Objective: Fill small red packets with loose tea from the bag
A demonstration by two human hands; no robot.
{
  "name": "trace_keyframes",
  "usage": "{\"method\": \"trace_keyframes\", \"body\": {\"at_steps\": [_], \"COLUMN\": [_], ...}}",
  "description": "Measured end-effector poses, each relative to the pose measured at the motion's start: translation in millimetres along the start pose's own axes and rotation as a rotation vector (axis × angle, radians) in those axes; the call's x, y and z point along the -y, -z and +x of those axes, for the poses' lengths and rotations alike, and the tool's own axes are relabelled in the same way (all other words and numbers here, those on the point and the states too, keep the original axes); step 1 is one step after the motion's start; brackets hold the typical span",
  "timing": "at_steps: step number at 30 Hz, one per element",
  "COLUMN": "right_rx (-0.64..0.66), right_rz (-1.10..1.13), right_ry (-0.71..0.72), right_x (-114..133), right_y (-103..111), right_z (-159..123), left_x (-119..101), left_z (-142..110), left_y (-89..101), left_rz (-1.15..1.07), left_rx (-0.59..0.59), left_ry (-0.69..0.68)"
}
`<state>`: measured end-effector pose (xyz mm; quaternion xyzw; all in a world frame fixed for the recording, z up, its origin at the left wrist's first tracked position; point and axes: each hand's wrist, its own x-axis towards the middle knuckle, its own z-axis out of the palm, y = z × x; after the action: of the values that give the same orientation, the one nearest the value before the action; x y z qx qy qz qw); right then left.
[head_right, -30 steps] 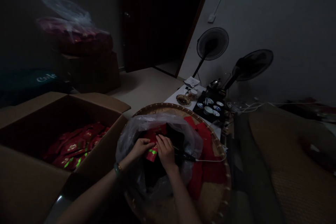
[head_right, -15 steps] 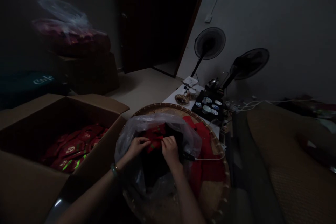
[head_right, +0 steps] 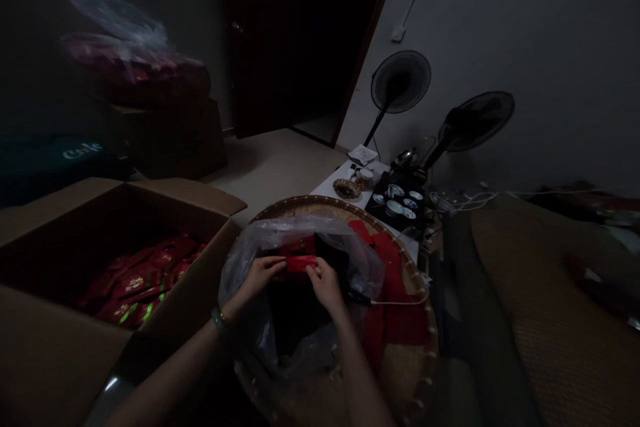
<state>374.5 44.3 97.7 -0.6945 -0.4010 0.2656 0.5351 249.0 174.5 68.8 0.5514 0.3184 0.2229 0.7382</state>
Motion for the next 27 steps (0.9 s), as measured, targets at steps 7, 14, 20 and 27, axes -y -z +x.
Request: {"method": "trace_keyframes", "body": {"at_steps": [7, 14, 20, 27], "right_rx": [0.193, 0.253, 0.381, 0.442], "right_rz": [0.174, 0.199, -0.621, -0.952], "right_ry": [-0.160, -0.122, -0.051, 0.084], "right_x": [-3, -8, -4, 12], "right_y": [-3, 0, -9, -34], "right_z": [-1, 0, -10, -15], "left_x": [-1, 2, -4, -3], "left_z": [-5, -6, -15, -10], "left_y": [-0.5, 1.3, -1.9, -3.6], "left_rz": [-0.157, -0.002, 0.556, 0.562], "left_rx": [0.177, 0.173, 0.000, 0.191], "left_ry": [0.107, 0.063, -0.441, -0.244]}}
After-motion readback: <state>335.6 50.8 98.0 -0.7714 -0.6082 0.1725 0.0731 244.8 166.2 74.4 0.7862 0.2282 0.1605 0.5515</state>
